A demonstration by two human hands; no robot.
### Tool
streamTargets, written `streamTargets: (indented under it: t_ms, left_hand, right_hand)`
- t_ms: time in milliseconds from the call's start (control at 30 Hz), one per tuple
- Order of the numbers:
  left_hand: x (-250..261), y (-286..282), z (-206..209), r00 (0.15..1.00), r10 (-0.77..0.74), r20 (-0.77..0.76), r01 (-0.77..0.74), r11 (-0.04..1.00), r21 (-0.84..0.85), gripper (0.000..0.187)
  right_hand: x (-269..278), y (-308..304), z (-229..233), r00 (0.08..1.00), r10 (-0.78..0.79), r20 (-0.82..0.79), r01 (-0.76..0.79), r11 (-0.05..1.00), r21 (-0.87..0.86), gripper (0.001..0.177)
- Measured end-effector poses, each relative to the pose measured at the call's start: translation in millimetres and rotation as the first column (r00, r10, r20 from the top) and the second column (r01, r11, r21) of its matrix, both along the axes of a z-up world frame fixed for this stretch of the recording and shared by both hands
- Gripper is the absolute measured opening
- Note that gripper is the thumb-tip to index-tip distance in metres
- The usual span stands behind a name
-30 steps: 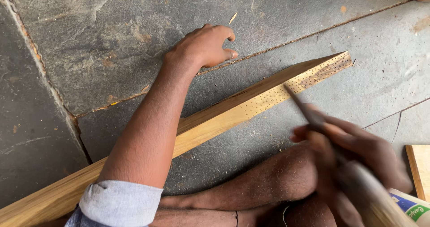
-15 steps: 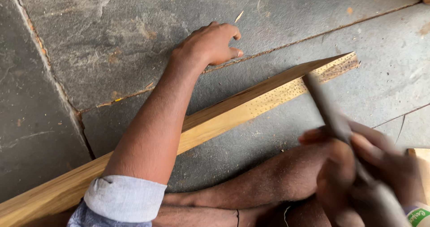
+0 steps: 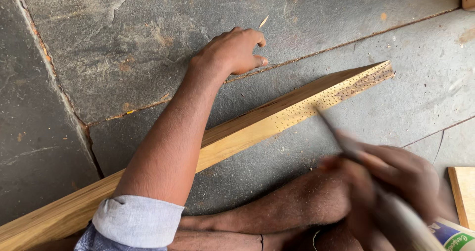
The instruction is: The person is carving a long, thin piece of wood using a chisel and a mallet. They repeatedly strike the chisel to create a series of small indentations along the length of the wood.
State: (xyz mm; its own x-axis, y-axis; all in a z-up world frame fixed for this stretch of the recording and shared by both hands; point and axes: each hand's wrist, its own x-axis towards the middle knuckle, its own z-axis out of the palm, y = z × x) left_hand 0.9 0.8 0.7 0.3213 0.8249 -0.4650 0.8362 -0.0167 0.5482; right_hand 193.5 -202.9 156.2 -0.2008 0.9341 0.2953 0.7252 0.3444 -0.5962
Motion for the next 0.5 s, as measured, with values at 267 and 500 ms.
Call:
streamTargets:
  t_ms: [267, 500]
  left_hand:
    - [0, 1, 0, 1.000, 0.012, 0.008, -0.013, 1.000, 0.011, 0.054]
    - [-2, -2, 2, 0.999, 0.032, 0.012, -0.033, 0.999, 0.030, 0.053]
  right_hand:
    - [7, 2, 7, 0.995, -0.082, -0.049, 0.081, 0.996, -0.034, 0.015]
    - [-1, 0, -3, 0.992, 0.078, 0.097, -0.074, 0.996, -0.040, 0.015]
